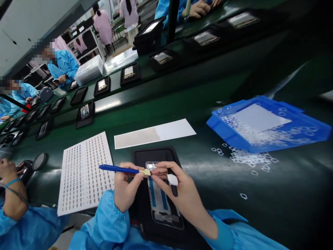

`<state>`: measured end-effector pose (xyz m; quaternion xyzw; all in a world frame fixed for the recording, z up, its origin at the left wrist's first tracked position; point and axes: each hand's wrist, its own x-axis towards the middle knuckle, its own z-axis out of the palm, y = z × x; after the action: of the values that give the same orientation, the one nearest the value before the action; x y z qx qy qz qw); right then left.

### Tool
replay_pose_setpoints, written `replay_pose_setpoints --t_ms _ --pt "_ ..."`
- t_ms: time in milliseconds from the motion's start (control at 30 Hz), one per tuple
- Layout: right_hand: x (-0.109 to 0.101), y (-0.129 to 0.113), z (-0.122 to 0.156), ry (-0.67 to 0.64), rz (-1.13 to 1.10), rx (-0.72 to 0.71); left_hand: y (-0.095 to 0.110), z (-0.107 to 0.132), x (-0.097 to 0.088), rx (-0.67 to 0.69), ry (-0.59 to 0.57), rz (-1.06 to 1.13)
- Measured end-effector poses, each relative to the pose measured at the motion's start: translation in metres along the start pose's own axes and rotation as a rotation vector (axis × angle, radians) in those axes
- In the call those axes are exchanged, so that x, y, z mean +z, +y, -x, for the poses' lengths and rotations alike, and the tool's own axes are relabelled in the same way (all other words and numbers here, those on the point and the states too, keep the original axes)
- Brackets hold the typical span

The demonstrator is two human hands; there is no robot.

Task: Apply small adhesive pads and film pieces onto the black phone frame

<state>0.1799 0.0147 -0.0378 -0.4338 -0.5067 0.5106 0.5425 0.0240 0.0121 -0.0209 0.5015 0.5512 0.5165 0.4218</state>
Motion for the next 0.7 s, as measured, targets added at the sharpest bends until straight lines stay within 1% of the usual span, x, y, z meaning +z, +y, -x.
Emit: replay_pose_setpoints --t_ms 133,233,300,367,467,567,633,700 --pt "0.002 0.002 0.000 0.039 0.052 -0.047 -0.003 0.002 0.001 0.012 0.028 -0.012" --pt "0.005 0.003 0.000 0.087 0.086 -0.060 -0.005 0.004 0.002 0.069 0.064 -0.070" --pt "0.006 0.004 0.000 0.087 0.093 -0.075 -0.005 0.005 0.004 0.086 0.079 -0.082" --pt "0.006 0.003 0.000 0.067 0.089 -0.093 -0.003 0.004 0.006 0.042 0.082 -0.046" --pt "0.002 0.001 0.000 0.034 0.079 -0.103 0.000 -0.001 0.011 -0.065 0.068 0.054" --pt "-0.001 0.000 0.000 0.013 0.075 -0.078 0.000 -0.004 0.014 -0.094 0.079 0.090" --pt "-0.002 0.000 0.000 0.014 0.055 -0.067 -0.002 -0.004 0.013 -0.064 0.112 0.050" --pt "-0.001 0.002 0.000 0.017 0.033 -0.062 -0.005 -0.003 0.011 0.008 0.142 -0.025"
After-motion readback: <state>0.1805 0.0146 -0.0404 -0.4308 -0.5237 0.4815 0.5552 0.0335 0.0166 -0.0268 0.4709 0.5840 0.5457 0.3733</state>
